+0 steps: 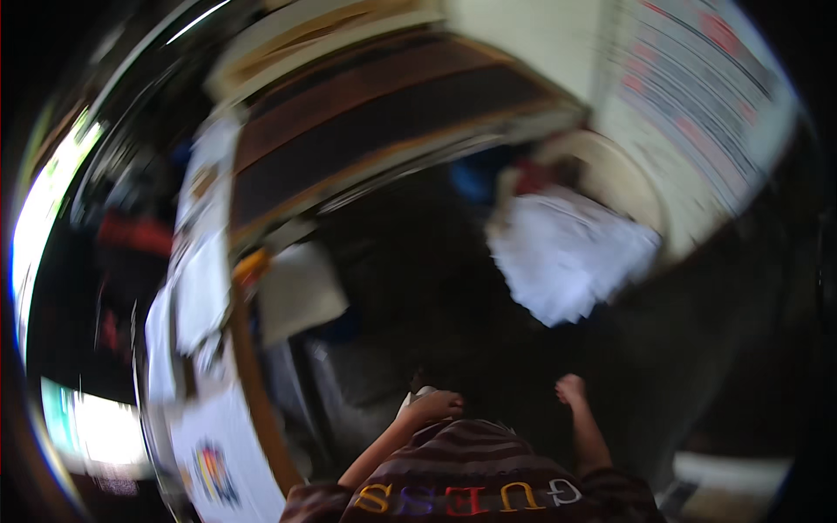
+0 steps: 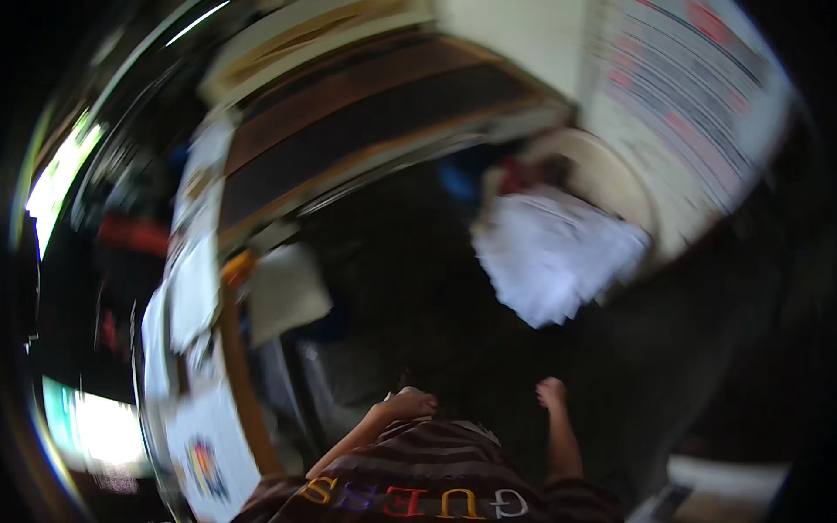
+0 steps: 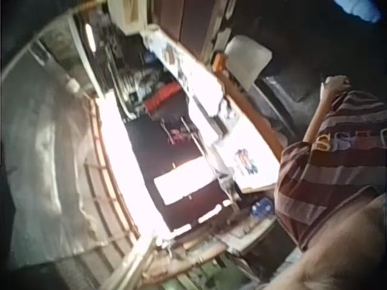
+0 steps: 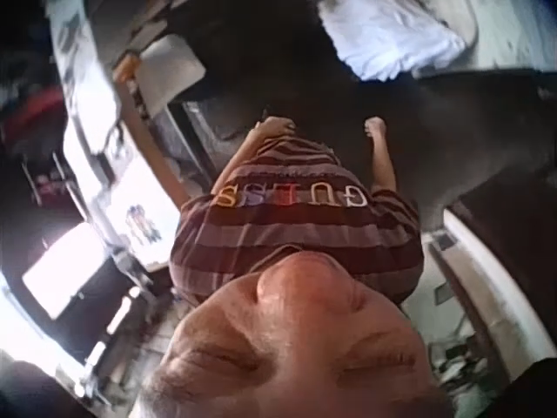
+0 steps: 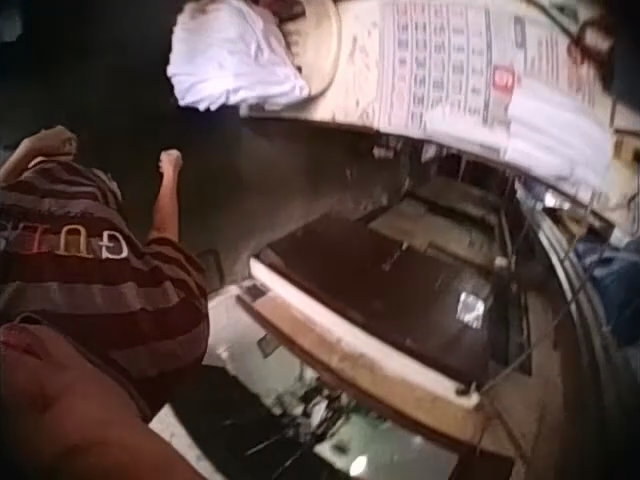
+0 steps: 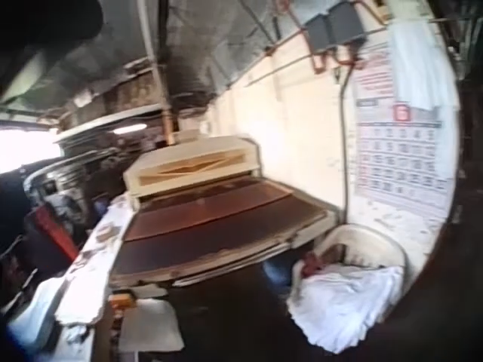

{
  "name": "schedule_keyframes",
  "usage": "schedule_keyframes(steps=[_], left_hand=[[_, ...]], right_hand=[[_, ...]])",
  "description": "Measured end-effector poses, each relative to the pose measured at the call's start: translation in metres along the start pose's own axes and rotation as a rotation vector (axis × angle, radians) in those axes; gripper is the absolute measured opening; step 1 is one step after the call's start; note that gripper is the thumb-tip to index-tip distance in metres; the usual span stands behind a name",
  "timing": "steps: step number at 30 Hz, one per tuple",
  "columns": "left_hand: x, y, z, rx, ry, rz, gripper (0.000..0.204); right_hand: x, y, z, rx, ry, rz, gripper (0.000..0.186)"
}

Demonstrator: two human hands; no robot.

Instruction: The recorder prepares white t-shirts for screen printing by laying them on the press bed and aligning transfer papers on top.

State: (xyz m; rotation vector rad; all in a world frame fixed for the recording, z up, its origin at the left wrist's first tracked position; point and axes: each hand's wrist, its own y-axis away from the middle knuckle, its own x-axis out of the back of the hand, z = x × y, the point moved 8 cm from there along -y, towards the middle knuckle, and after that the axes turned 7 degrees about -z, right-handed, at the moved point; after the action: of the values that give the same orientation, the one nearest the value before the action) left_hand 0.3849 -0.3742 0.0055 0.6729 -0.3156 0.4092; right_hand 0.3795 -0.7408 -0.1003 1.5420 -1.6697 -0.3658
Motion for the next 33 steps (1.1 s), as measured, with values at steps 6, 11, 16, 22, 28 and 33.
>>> schedule_keyframes(steps=[6,11,16,22,28,33], left_hand=[[0.044,-0.066,0.025,0.020,-0.274,-0.090,0.035],[0.095,-0.100,0.014,0.100,-0.187,-0.090,0.034],[0.179,-0.139,0.025,0.156,-0.218,0.076,0.032],[0.236,-0.189,0.122,0.004,-0.108,0.302,0.026],[0.218,-0.210,0.182,0.071,0.057,0.286,0.026],[0.184,-0.210,0.193,0.190,0.144,0.426,0.025]], right_hand=[[-0.032,0.016,0.030,-0.026,-0.039,-0.115,0.004],[0.023,-0.014,-0.022,0.153,-0.157,0.073,0.007],[0.155,-0.084,-0.111,0.352,-0.115,0.440,0.009],[0.330,-0.171,-0.139,0.389,-0.205,0.833,0.020],[0.401,-0.212,-0.179,0.286,-0.019,0.922,0.028],[0.424,-0.229,-0.173,0.175,0.073,0.846,0.016]])
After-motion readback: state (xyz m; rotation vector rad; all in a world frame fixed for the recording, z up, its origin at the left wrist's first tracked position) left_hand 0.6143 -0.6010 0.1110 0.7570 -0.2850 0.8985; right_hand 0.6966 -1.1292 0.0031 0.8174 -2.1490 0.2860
